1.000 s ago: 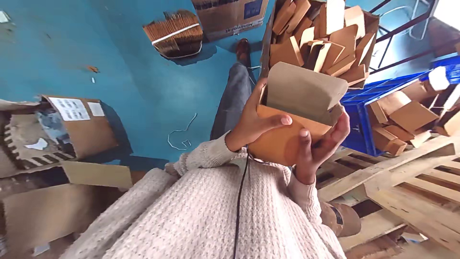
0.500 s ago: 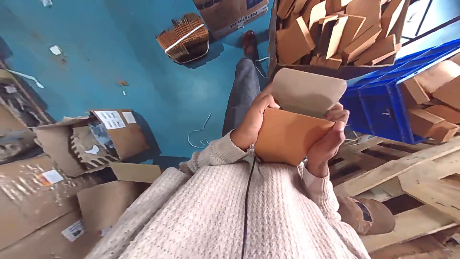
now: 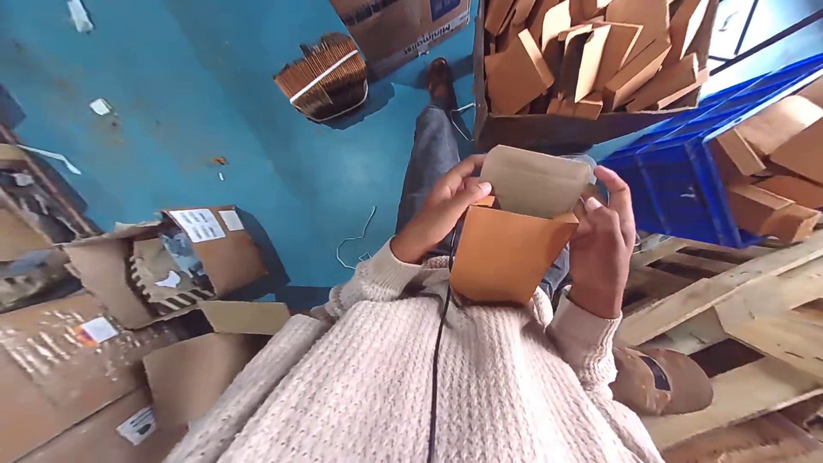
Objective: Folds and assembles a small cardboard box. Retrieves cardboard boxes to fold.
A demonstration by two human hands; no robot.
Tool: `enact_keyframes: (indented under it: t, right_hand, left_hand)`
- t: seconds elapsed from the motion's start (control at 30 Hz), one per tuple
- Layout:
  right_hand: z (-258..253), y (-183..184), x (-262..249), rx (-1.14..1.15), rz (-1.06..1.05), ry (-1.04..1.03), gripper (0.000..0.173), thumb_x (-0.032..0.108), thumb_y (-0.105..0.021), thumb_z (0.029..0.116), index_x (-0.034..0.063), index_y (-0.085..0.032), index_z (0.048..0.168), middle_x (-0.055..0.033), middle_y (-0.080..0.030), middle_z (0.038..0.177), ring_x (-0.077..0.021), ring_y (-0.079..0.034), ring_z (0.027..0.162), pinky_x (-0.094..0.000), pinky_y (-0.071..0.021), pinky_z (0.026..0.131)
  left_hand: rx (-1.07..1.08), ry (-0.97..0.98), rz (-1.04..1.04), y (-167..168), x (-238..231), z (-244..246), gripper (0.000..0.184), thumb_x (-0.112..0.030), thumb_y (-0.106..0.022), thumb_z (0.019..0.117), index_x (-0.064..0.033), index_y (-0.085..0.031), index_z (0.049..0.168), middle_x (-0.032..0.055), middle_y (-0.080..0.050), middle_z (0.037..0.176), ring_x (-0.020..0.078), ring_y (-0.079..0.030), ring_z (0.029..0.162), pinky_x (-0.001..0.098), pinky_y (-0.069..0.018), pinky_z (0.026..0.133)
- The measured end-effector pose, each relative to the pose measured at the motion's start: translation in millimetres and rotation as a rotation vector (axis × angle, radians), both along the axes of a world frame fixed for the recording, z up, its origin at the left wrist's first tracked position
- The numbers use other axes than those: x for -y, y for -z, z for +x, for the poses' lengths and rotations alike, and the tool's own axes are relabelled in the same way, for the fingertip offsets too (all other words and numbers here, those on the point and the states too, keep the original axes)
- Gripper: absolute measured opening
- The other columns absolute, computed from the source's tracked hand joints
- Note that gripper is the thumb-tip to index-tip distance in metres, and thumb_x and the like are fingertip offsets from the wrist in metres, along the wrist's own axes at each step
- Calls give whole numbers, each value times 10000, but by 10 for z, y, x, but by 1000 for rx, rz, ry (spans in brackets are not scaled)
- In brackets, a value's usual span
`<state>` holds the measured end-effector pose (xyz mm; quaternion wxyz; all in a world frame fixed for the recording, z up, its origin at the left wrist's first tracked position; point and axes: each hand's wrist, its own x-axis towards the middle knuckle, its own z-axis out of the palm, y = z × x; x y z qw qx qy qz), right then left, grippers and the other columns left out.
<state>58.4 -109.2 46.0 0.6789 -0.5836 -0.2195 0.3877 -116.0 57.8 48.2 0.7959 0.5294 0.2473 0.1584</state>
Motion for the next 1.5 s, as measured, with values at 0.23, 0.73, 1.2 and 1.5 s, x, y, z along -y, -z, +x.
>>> enact_keyframes:
  t: [0.23,0.73,1.2,1.5]
  right_hand:
    - [191,-174,-142,-56,-40,-344,498,47,-567,962,121,-415,1430,-15,-678,1237,-118,-695,1049,-296,-601,876]
    - [-40,68,-117,84,172,-256,149,62,-615,939,184,-695,971,23,-676,1185,-111,-634,1126,-275,-547,922]
    - [-278,-231,148,236,283,-305,97,278,-641,972,200,-694,947,6,-718,1162,-190,-683,1124,-376,-586,954]
    - [-392,-264,283,200,340,-369,267,332,-593,998,175,-691,805,-4,-735,1056,-220,-671,1129,-426,-548,995]
  left_hand:
    - [47,88,184,-134,-230,-102,457,14,-560,984,48,-472,1431,39,-752,993,72,-720,867,233,-602,814]
    - [118,-66,229,89,103,-231,156,51,-529,980,7,-623,1096,-29,-674,891,-11,-604,735,164,-519,680]
    - [265,-219,164,-20,629,-332,354,-369,-441,1085,-88,-600,1229,-78,-643,1170,-1,-598,1066,204,-521,912]
    - [411,-310,348,10,715,-345,294,-296,-494,1081,-88,-612,910,71,-730,962,171,-725,949,376,-609,860]
